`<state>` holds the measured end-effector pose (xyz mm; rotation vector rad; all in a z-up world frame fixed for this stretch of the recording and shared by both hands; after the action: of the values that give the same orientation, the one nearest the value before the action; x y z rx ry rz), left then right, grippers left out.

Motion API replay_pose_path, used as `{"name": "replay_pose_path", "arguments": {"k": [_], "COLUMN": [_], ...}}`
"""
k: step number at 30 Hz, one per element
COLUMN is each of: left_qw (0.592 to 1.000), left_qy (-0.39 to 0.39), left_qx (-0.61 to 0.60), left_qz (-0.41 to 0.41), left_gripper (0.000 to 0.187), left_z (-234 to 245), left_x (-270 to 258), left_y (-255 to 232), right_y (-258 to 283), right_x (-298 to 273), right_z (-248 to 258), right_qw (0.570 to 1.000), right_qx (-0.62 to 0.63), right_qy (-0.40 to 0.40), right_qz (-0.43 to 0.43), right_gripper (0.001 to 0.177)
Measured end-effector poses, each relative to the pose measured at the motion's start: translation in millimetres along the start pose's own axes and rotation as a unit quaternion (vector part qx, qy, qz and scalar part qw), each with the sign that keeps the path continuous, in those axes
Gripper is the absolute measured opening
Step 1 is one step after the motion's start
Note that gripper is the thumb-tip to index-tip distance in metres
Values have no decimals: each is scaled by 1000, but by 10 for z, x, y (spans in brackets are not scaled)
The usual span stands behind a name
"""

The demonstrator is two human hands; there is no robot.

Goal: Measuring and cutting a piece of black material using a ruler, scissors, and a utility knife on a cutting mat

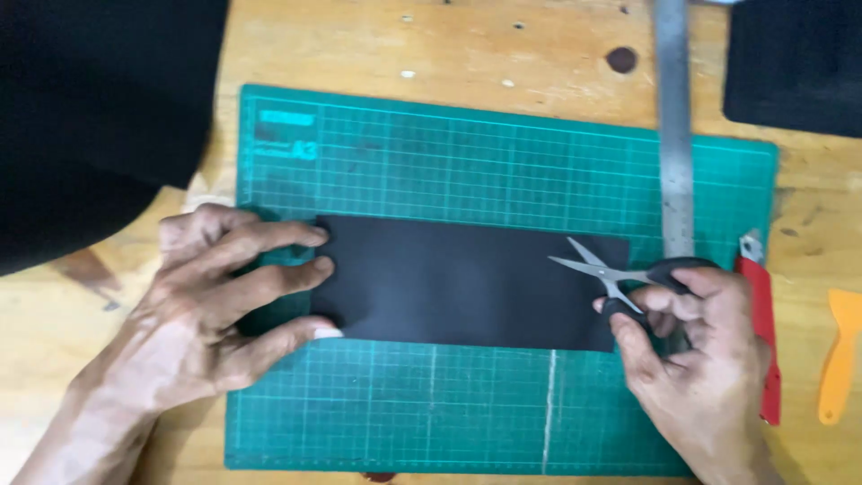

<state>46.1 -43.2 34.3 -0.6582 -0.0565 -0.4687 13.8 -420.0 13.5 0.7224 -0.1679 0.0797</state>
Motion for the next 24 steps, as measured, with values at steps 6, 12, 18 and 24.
{"name": "replay_pose_path", "arguments": {"k": [6, 12, 18, 24], "left_qw": [999, 998, 997, 997], "left_qy": [-6, -14, -8, -22], "left_qx": [-38, -56, -60, -64], "left_qz": [-15, -32, -39, -47], "left_gripper": [34, 35, 40, 42], "left_z": [68, 57, 27, 45], "left_x": [22, -10, -36, -49], "left_y": [-36, -18, 30, 19], "right_y": [18, -436, -733, -1108], "right_x": [-29, -139, -221, -80], "right_z": [-81, -109, -91, -94], "right_qw": [996, 998, 995, 999], "right_qx": [89, -54, -99, -5], "right_qy": [-22, 10, -18, -48], "right_qz": [13, -37, -28, 20], "right_gripper": [50, 27, 8, 62]}}
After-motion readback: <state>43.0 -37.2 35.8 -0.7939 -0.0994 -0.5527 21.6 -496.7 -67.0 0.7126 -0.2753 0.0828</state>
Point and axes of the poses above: each hand's wrist, its own x-axis towards the middle knuckle, its own z-axis out of the back of the hand, y = z × x, the point moved 6 cm from there along x, towards the middle knuckle, and after that the axes turned 9 degrees about z, right-handed, at the moved point
